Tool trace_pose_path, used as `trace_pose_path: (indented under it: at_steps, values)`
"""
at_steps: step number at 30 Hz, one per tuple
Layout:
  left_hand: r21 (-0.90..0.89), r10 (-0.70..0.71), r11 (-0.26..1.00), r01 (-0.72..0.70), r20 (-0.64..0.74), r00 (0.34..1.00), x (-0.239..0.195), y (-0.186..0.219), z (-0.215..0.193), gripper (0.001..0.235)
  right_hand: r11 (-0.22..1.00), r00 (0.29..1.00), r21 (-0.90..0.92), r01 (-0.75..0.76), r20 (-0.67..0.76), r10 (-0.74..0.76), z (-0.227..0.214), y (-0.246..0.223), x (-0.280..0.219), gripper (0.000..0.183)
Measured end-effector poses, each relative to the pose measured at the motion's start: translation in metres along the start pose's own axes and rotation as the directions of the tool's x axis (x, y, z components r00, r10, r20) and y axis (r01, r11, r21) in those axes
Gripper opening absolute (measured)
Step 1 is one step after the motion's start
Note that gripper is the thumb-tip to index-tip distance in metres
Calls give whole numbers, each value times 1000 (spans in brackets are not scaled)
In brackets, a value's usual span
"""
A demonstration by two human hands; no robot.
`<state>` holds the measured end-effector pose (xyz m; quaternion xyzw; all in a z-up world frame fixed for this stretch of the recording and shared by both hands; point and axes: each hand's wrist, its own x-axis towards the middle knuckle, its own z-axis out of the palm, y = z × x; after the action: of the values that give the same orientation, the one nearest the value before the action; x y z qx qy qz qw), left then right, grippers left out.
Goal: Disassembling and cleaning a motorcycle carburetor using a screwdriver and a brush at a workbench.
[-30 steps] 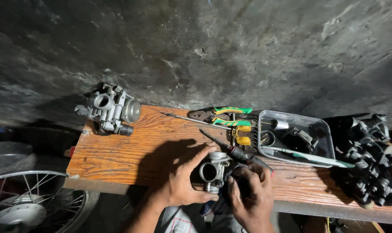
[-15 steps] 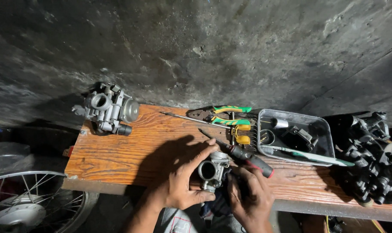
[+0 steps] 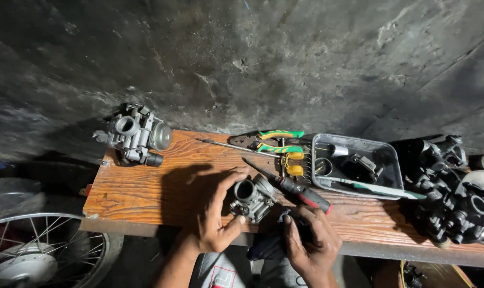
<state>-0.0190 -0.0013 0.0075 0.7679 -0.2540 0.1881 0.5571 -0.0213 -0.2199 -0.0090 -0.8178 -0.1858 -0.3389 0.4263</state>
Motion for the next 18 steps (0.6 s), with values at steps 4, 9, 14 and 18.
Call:
trace_pose_path:
  at_steps: [4, 9, 14, 18]
  values:
    - [40, -28, 999, 29, -31, 999, -5, 2, 1, 55, 999, 999, 32, -42, -10, 42, -2, -6, 0, 11]
    - [-30, -52, 998, 52, 13, 999, -6, 0, 3, 58, 989, 993, 97, -110, -21, 112, 2, -4, 2, 13]
    - [48, -19, 999, 19, 9, 1000, -9, -4, 10, 78, 993, 1000, 117, 28, -14, -27, 14, 4, 8, 20]
    - [194, -130, 973, 126, 5, 992, -11, -12, 17, 91, 993, 996, 91, 79, 39, -82, 28, -5, 22, 17]
